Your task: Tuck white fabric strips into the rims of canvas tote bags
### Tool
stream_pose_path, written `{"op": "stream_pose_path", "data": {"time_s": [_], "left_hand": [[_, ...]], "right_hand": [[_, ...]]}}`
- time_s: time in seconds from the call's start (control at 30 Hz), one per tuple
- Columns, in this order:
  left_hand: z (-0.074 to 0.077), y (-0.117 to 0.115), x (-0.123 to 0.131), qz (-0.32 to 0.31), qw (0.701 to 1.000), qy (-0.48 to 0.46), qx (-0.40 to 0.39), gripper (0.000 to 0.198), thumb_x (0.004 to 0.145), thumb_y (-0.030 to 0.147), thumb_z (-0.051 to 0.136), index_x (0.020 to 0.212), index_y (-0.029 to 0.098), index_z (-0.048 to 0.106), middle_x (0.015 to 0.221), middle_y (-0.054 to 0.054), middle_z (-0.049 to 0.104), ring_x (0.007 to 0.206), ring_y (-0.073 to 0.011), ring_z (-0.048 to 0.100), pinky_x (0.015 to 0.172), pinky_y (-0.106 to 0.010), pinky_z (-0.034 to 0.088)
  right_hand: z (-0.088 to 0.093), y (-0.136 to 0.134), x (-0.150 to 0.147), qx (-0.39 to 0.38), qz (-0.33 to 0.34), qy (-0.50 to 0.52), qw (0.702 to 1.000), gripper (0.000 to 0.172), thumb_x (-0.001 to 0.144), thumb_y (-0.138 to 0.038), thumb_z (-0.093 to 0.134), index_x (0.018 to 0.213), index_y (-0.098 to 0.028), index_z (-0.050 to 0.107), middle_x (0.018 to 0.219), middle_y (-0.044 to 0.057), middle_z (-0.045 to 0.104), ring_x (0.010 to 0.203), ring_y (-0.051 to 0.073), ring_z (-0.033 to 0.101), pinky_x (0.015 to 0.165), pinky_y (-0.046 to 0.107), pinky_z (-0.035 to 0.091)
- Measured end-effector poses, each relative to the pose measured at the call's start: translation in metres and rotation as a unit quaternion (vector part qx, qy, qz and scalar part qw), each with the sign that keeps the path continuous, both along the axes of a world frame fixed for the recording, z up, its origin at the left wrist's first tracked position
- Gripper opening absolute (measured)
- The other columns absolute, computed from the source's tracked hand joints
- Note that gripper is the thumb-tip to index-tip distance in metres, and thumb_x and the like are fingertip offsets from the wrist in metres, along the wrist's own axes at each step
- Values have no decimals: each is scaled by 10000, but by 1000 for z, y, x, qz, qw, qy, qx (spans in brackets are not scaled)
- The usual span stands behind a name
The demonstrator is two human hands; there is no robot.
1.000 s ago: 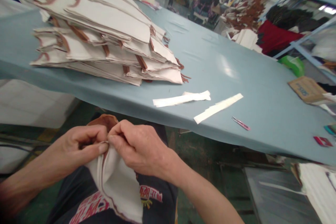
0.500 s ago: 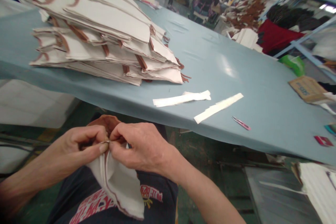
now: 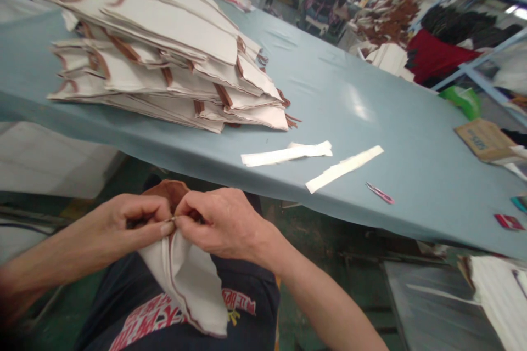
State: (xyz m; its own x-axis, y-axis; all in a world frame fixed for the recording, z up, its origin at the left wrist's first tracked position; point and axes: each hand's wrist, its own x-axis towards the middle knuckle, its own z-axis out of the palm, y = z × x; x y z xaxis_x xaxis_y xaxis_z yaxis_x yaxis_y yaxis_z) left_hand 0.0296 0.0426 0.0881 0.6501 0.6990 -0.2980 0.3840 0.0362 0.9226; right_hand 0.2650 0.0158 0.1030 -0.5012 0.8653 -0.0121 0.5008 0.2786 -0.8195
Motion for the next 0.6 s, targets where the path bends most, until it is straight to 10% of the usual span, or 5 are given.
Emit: {"op": "stream_pose_path", "data": {"time_s": [0.6], "left_hand": [[-1, -4, 2, -13, 996, 71, 43, 383, 938, 480, 623, 661, 249, 492, 629, 60, 397, 583, -136, 346, 496, -243, 260]], "right_hand": [[2, 18, 4, -56, 56, -5, 997, 160, 961, -94, 718, 831, -188, 712, 649, -99, 547, 600, 87, 453, 667, 261, 328]]}}
